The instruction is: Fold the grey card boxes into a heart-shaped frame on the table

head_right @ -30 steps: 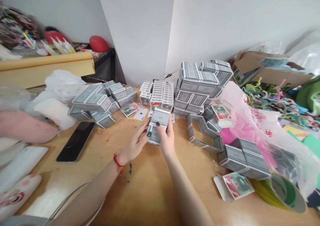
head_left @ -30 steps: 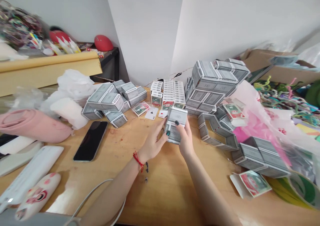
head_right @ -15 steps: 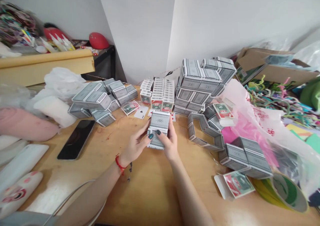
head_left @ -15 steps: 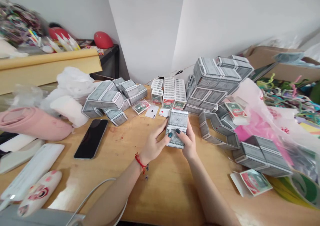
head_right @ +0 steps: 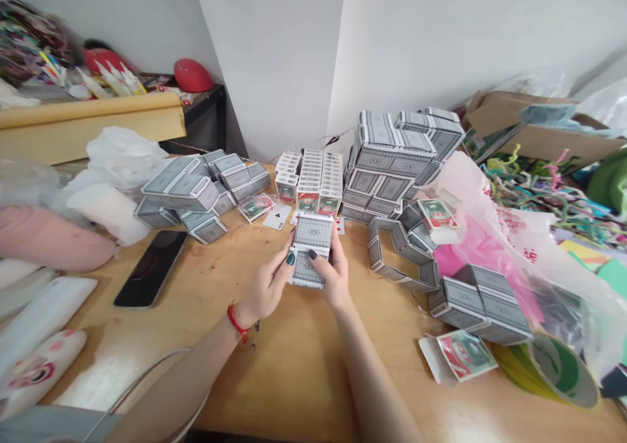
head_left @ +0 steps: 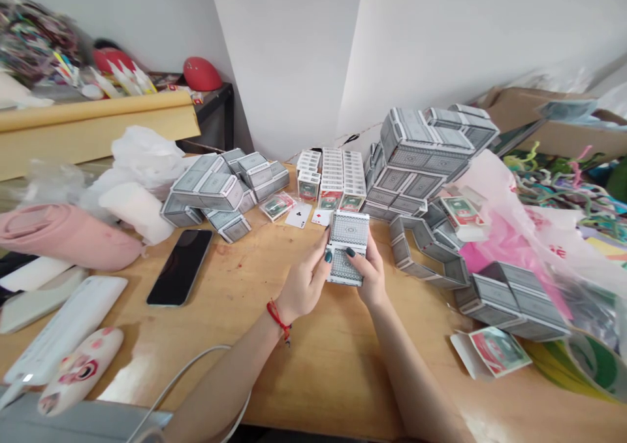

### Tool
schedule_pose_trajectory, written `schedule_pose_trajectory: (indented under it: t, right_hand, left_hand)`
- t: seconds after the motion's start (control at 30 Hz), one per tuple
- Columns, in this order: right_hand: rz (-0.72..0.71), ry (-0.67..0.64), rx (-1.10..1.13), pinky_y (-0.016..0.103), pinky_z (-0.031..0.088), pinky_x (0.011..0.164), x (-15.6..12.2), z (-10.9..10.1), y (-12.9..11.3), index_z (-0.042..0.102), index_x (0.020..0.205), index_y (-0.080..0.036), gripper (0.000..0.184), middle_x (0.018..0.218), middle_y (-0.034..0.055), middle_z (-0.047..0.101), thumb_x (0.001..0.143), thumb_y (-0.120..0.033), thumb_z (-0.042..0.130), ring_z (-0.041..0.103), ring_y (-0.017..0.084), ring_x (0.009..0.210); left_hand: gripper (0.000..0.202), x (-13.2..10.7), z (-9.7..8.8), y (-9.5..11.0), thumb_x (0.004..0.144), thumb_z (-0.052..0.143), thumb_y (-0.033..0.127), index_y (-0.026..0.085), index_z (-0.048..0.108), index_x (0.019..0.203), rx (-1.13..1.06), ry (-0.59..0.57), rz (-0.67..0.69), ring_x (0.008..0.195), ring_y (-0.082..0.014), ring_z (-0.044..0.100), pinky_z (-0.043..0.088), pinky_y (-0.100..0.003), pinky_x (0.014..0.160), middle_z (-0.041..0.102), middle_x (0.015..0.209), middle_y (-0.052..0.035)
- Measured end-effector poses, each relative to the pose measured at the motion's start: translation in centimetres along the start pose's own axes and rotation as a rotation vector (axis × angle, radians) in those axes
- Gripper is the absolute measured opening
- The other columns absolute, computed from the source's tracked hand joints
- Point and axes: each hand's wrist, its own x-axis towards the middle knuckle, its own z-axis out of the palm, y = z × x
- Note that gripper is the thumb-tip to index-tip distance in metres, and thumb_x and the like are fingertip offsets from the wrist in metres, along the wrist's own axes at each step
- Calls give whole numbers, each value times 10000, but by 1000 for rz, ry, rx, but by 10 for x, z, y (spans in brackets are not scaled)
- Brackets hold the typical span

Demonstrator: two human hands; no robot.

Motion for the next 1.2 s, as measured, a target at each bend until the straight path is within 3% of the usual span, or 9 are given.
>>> schedule_pose_trajectory:
  t: [0.33,0.7,0.83,0.97,1.2]
  right_hand:
    - [-12,-30,44,396,364,953,0,-4,4,388,1311,-260,670,1212,28,553,689,-288,634,498,235,1098]
    - [-1,-27,5,406,397,920,-2,-6,1,461,1248,-248,623,1139,34,593,659,-341,642,519,254,1068]
    - [14,-20,-11,406,409,904,-3,-8,1,489,1217,-247,591,1082,29,617,657,-359,642,540,250,1026]
    - [-1,-26,-9,405,398,919,-5,-5,0,474,1233,-252,602,1165,28,582,661,-341,640,526,249,1058]
    - [8,-33,5,420,369,961,-6,-3,-1,401,1299,-256,657,1252,30,529,683,-330,619,469,264,1151]
  left_hand:
    - [506,-3,1,-2,919,317,285,209,194,1404,1,-3,13,1319,-212,277,265,-354,1094,282,1441,-67]
    - [503,-3,-6,5,911,339,279,222,219,1397,-58,-79,-13,1327,-197,263,226,-359,1114,301,1435,-47]
    - [523,-4,0,4,889,401,305,226,257,1386,-97,0,-67,1303,-218,315,286,-380,1084,385,1389,-48]
    - [480,-5,9,5,887,408,329,221,347,1350,-65,107,-116,1262,-228,382,363,-356,1031,466,1330,-53]
    - [439,-4,12,9,915,327,322,231,356,1343,24,135,-92,1266,-208,378,370,-352,1026,498,1302,-42]
